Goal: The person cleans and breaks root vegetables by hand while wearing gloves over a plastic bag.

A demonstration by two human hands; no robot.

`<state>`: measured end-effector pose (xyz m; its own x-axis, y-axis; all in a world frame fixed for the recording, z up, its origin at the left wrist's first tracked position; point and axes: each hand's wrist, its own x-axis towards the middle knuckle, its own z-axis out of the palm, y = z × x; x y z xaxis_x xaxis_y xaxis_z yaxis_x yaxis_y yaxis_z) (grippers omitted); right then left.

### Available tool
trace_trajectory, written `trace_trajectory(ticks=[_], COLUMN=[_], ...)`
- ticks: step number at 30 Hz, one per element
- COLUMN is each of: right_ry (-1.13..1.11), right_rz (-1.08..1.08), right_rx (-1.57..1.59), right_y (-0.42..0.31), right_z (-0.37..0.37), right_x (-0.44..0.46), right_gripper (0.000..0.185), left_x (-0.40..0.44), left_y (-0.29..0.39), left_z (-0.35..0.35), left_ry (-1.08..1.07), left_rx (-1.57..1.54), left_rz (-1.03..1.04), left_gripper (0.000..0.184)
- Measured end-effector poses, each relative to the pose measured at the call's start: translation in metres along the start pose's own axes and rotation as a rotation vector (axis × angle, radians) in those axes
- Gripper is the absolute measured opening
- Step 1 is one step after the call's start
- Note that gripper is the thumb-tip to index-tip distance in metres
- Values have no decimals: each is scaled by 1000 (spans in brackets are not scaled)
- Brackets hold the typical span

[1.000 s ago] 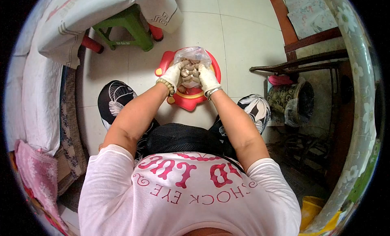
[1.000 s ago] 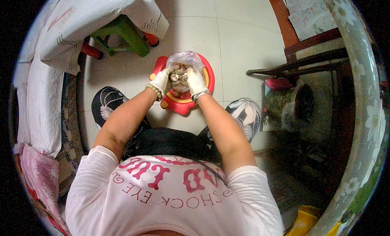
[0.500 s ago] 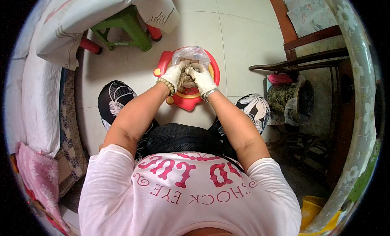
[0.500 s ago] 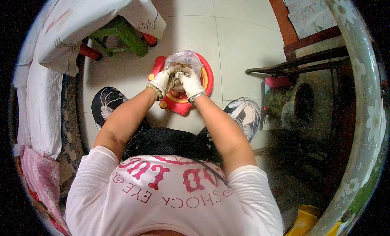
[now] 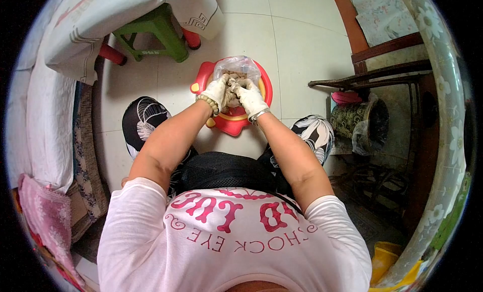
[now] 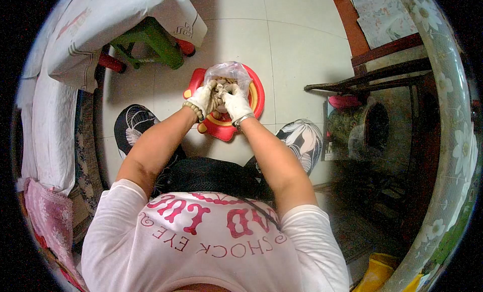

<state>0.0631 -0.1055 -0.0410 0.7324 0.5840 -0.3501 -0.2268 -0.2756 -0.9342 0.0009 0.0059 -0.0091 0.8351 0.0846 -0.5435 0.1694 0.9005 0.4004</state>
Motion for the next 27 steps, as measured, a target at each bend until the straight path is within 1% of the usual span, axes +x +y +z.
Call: trace_trajectory(ticks=[2,4,5,7,8,10,11,13,14,16,17,19,20,22,23,25,26,27], right_ry=[4,-11,-10,1,1,34,34,22,23,43,44,72,74,40,40,114,113,130], right_rz=[-11,-21,-21,6,7,7,7,66,66,126,125,97,96,162,162,60,60,72], right_rx=[18,21,22,40,40,138,138,315,316,418,417,408,408,498,498,479,480,450], right_y=[-8,-7,-6,-7,-8,-11,-12,-18,-21,-35,-35,-30,-28,-27,-27,-33,-35,-36], right_z=[0,-3,-3,-3,-2,-1,0,2,1,2,2,1,0,-1,-1,0,1,0], right_x=[-4,-2,-1,-1,-1,-1,-2,-4,-6,-16,-16,-13,-12,-14,-14,-15,-16,-16], right_gripper=[18,17,17,18,18,20,20,21,21,22,22,25,25,27,27,30,30,31], left_x=[3,12,15,4,3,2,2,2,4,11,14,14,15,16,16,15,15,12], left_y=[0,-1,-3,0,0,-1,0,1,0,-3,-4,-4,-3,-1,0,2,0,-3], left_z=[-5,-12,-16,-6,-6,-6,-7,-8,-10,-16,-20,-19,-19,-17,-18,-22,-22,-20], left_ry=[22,-44,-44,51,51,78,78,148,148,183,182,99,98,165,165,11,12,120], left_rx=[4,-22,-22,93,93,131,131,279,279,375,376,426,426,424,424,698,699,847], left_rz=[24,32,32,-51,-52,59,59,116,115,211,211,261,261,119,119,276,276,350], left_gripper=[29,30,30,31,31,30,30,32,32,31,31,36,36,36,36,37,37,40])
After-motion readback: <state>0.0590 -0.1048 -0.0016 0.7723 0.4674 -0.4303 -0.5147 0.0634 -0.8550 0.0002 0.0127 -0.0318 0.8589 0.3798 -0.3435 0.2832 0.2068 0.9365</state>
